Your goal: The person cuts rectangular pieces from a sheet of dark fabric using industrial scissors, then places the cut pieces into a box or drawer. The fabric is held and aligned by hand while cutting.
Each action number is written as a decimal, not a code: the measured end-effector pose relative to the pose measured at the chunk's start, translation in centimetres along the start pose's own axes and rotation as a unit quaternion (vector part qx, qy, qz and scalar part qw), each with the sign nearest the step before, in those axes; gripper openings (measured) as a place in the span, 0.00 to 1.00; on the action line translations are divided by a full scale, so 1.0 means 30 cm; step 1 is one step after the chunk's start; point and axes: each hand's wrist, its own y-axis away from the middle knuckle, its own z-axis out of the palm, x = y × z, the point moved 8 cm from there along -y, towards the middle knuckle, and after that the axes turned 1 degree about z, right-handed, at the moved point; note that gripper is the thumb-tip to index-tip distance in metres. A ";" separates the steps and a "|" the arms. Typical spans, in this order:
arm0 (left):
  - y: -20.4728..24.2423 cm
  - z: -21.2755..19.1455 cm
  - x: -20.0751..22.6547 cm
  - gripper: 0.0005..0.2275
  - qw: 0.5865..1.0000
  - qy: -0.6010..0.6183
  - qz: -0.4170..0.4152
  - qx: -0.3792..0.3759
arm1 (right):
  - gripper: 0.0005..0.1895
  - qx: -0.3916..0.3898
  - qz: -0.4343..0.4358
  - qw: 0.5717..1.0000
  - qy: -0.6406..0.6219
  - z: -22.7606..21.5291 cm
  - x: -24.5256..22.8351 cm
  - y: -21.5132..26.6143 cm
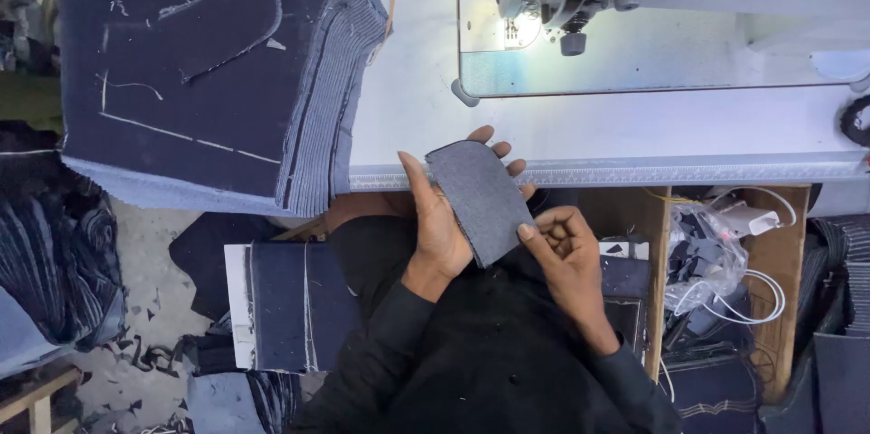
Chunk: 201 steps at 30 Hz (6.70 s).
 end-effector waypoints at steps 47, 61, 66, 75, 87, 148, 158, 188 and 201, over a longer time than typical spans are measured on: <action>0.044 -0.272 -0.217 0.15 0.875 -0.476 -0.043 0.077 | 0.17 0.021 0.088 0.959 0.268 -0.031 -0.119 -0.073; 0.036 -0.203 -0.175 0.15 0.884 -0.451 -0.082 0.089 | 0.18 0.026 0.032 0.971 0.237 -0.081 -0.116 -0.084; 0.025 -0.216 -0.140 0.12 0.841 -0.531 -0.031 0.100 | 0.19 0.027 0.071 0.977 0.198 -0.076 -0.079 -0.075; 0.020 -0.155 -0.122 0.08 0.763 -0.639 0.019 0.098 | 0.17 -0.002 0.005 0.874 0.486 -0.137 -0.172 -0.108; -0.023 -0.209 -0.142 0.15 0.788 -0.607 0.042 0.091 | 0.17 0.288 -0.272 0.683 0.613 -1.464 -0.365 -0.323; -0.181 -0.022 -0.297 0.21 0.802 -0.596 -0.018 0.025 | 0.15 -0.003 0.156 0.966 0.205 -0.289 0.013 0.159; -0.216 0.087 -0.253 0.23 0.780 -0.626 -0.005 -0.003 | 0.14 0.006 0.175 0.976 0.129 -0.271 0.033 0.111; -0.305 0.174 -0.204 0.26 0.795 -0.603 0.016 -0.067 | 0.17 0.005 0.114 0.987 0.114 -0.258 -0.162 -0.071; -0.500 0.155 -0.321 0.20 0.736 -0.642 -0.135 -0.164 | 0.24 0.102 0.167 0.978 0.076 -0.616 0.033 0.159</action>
